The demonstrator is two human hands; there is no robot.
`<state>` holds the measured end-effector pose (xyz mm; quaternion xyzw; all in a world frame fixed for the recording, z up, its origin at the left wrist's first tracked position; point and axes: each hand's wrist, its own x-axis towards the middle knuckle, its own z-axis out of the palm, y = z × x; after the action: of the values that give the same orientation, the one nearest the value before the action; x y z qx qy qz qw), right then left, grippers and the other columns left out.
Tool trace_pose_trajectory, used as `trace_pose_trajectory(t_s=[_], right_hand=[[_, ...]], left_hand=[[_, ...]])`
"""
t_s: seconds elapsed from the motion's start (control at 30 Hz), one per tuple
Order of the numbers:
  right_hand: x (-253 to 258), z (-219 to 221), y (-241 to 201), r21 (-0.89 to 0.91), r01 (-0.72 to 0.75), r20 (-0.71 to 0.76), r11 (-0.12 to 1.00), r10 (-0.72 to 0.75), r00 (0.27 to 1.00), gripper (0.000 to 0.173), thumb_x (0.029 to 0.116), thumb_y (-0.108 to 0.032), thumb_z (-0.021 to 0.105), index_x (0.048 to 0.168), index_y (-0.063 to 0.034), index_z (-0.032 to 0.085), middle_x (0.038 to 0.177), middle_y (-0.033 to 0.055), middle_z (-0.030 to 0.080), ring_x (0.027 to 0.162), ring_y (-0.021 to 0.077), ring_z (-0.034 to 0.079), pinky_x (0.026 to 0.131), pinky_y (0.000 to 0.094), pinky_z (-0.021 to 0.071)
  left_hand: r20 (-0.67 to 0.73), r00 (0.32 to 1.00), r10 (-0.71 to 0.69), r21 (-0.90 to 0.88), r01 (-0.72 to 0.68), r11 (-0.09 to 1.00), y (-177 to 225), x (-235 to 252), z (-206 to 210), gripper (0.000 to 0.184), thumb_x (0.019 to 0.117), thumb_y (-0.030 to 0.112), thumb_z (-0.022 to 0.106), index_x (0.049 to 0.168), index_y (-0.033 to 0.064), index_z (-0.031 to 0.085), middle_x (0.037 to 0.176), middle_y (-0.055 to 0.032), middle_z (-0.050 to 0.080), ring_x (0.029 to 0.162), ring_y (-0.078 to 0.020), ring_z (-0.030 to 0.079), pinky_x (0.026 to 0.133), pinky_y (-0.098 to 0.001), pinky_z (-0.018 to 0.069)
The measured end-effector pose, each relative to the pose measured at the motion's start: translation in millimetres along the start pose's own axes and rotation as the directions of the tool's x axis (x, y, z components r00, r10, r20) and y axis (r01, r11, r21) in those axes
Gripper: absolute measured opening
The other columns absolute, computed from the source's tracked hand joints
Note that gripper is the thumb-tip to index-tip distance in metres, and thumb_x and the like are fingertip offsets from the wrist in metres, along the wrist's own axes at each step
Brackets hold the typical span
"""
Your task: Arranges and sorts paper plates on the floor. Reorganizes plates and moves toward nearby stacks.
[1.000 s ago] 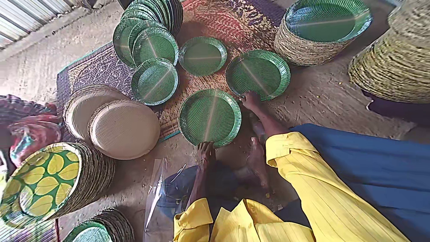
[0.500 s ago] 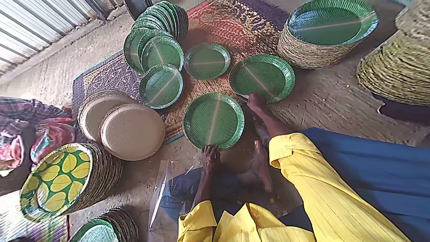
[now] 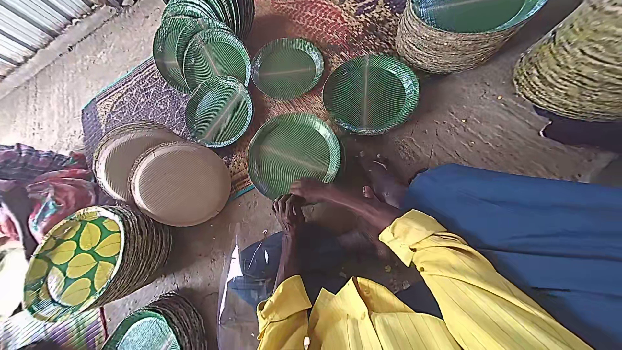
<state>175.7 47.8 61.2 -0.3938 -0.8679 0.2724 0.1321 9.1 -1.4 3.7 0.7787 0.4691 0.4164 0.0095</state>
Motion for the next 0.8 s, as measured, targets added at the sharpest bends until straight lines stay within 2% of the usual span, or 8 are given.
trace_pose_trajectory(t_s=[0.03, 0.1, 0.2, 0.3, 0.4, 0.5, 0.6, 0.8], right_hand=[[-1.1, 14.0, -3.2, 0.021, -0.012, 0.104, 1.0, 0.01, 0.995, 0.026, 0.1017, -0.01, 0.059, 0.121, 0.0066, 0.066, 0.124, 0.0258, 0.065, 0.121, 0.0442, 0.059, 0.102, 0.0582, 0.0454], [-4.8, 19.5, -3.8, 0.071, -0.07, 0.151, 0.995, 0.058, 0.987, 0.031, 0.1046, -0.017, 0.055, 0.12, 0.0078, 0.066, 0.123, 0.0265, 0.066, 0.121, 0.0442, 0.059, 0.102, 0.0572, 0.044], [-11.3, -9.9, 16.3, 0.157, -0.217, 0.206, 0.963, 0.183, 0.961, 0.031, 0.1056, -0.023, 0.058, 0.113, 0.0049, 0.07, 0.11, 0.0242, 0.07, 0.108, 0.0398, 0.066, 0.097, 0.0575, 0.0478], [-31.3, -51.9, 59.3, 0.227, -0.326, -0.086, 0.918, 0.352, 0.932, 0.027, 0.1032, -0.023, 0.063, 0.108, 0.0023, 0.073, 0.104, 0.0219, 0.072, 0.1, 0.0364, 0.069, 0.094, 0.0579, 0.0518], [-52.4, -81.2, 104.6, 0.263, -0.492, -0.495, 0.83, 0.554, 0.67, 0.027, 0.102, -0.019, 0.063, 0.113, 0.0035, 0.072, 0.111, 0.025, 0.069, 0.102, 0.0392, 0.069, 0.093, 0.0578, 0.0534], [-72.7, -95.4, 134.5, 0.22, -0.751, -0.483, 0.622, 0.739, 0.47, 0.047, 0.1003, -0.027, 0.066, 0.138, 0.001, 0.06, 0.138, 0.0298, 0.056, 0.129, 0.0476, 0.055, 0.102, 0.0675, 0.0435], [-86.6, -93.0, 154.3, 0.105, -0.842, -0.4, 0.529, 0.798, 0.451, 0.054, 0.0987, -0.029, 0.068, 0.142, 0.0005, 0.056, 0.143, 0.0312, 0.052, 0.135, 0.0506, 0.048, 0.103, 0.0714, 0.0396], [-92.7, -97.5, 163.0, 0.066, -0.843, -0.326, 0.534, 0.81, 0.488, 0.036, 0.1018, -0.025, 0.064, 0.129, -0.0024, 0.068, 0.136, 0.0269, 0.059, 0.132, 0.0476, 0.051, 0.101, 0.0702, 0.04]], left_hand=[[-0.01, 1.0, -0.003, 0.009, 0.003, 1.0, -1.2, -0.1, -2.5, 0.031, 0.0952, 0.017, 0.051, 0.094, 0.0003, 0.076, 0.107, -0.0209, 0.073, 0.108, -0.0394, 0.067, 0.103, -0.0544, 0.0457], [-0.002, 1.0, -0.004, 0.025, 0.004, 1.0, -2.9, -0.8, -6.0, 0.03, 0.0954, 0.016, 0.05, 0.097, 0.0005, 0.076, 0.108, -0.0214, 0.073, 0.109, -0.0406, 0.067, 0.101, -0.0559, 0.0461], [0.189, 0.982, -0.021, 0.02, 0.018, 1.0, -2.0, 0.9, -6.7, 0.03, 0.096, 0.014, 0.052, 0.107, 0.0005, 0.077, 0.11, -0.0189, 0.074, 0.107, -0.0386, 0.069, 0.101, -0.056, 0.0472], [0.468, 0.884, -0.003, 0.011, -0.002, 1.0, -2.9, 0.3, 1.1, 0.033, 0.1024, 0.024, 0.05, 0.114, 0.008, 0.077, 0.116, -0.0148, 0.073, 0.115, -0.0359, 0.067, 0.109, -0.0595, 0.0413], [0.454, 0.89, 0.043, -0.04, -0.028, 0.999, 0.0, -0.3, 2.5, 0.032, 0.1017, 0.023, 0.051, 0.109, 0.0082, 0.078, 0.11, -0.0136, 0.075, 0.108, -0.0339, 0.069, 0.107, -0.0573, 0.0438], [0.352, 0.932, 0.091, -0.077, -0.068, 0.995, 0.7, -4.5, 3.7, 0.03, 0.0987, 0.02, 0.053, 0.103, 0.0056, 0.079, 0.103, -0.0127, 0.076, 0.099, -0.0315, 0.072, 0.103, -0.0538, 0.0488], [0.292, 0.951, 0.105, -0.096, -0.08, 0.992, -0.2, -5.1, 4.8, 0.03, 0.0976, 0.019, 0.054, 0.101, 0.0043, 0.079, 0.1, -0.0128, 0.077, 0.096, -0.0296, 0.073, 0.101, -0.0512, 0.0506], [0.278, 0.957, 0.087, -0.112, -0.057, 0.992, 2.1, -5.0, 4.7, 0.028, 0.0958, 0.016, 0.054, 0.098, 0.0024, 0.079, 0.097, -0.0138, 0.077, 0.093, -0.0298, 0.073, 0.099, -0.0499, 0.0514]])
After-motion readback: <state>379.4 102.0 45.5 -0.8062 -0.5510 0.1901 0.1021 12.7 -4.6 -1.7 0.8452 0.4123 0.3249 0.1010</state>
